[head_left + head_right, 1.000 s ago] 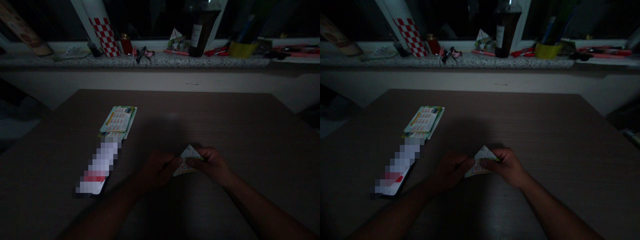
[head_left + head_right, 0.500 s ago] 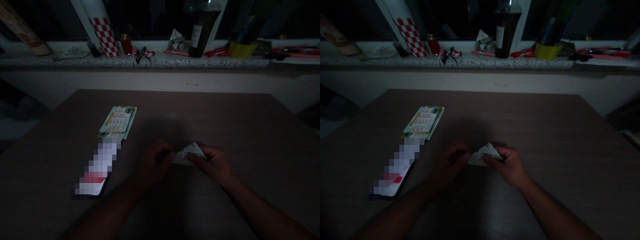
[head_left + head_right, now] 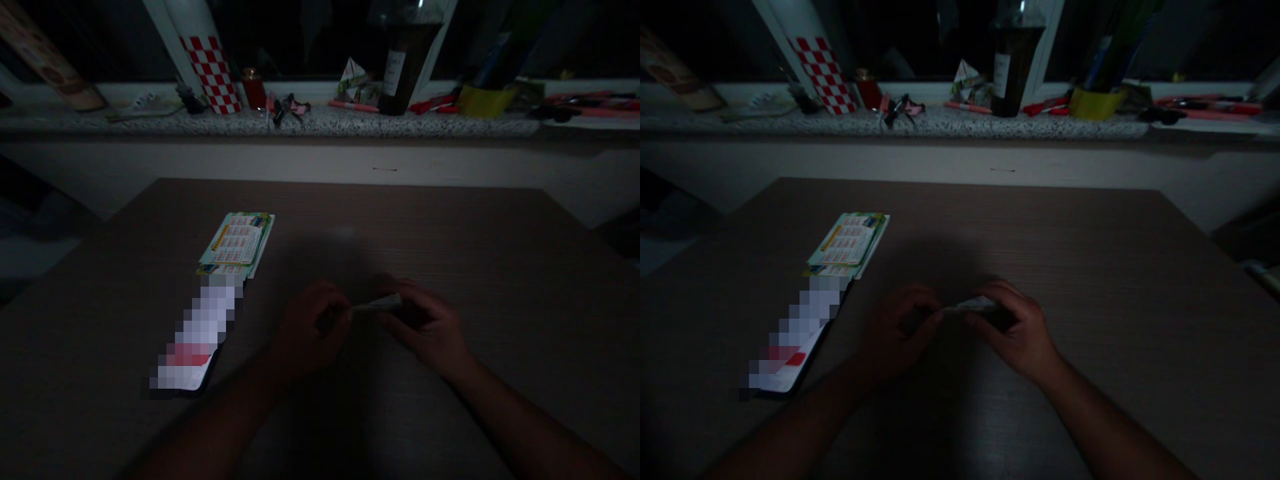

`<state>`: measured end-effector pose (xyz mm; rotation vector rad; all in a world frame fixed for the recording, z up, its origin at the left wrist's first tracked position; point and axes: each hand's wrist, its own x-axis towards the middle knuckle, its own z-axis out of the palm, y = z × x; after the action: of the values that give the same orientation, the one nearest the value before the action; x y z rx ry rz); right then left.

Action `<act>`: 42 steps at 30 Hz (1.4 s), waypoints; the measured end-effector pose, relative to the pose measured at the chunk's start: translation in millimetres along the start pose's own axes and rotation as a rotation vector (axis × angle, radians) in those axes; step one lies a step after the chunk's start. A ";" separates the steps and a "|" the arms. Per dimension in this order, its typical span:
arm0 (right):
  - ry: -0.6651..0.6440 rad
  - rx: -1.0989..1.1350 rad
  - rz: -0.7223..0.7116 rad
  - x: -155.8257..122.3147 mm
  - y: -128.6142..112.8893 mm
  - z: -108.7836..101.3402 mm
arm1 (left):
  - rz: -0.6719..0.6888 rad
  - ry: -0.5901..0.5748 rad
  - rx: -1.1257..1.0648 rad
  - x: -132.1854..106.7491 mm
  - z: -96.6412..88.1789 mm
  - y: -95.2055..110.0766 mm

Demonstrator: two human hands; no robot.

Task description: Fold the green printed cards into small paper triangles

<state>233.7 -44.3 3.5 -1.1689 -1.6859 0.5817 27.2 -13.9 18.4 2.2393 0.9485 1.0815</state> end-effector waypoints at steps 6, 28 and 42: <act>0.049 -0.274 -0.399 3.7 -9.5 -12.6 | 0.274 -0.078 0.262 2.9 -6.3 6.9; -0.125 -0.308 -0.516 5.7 -14.0 -2.7 | 0.412 -0.256 0.289 2.9 -2.9 15.5; -0.131 -0.288 -0.475 8.5 -11.7 -11.7 | 0.342 -0.169 0.244 4.8 -10.1 13.4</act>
<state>238.5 -43.2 21.5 -0.8870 -2.1221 0.1224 26.2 -17.8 35.4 2.7190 0.6714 0.9327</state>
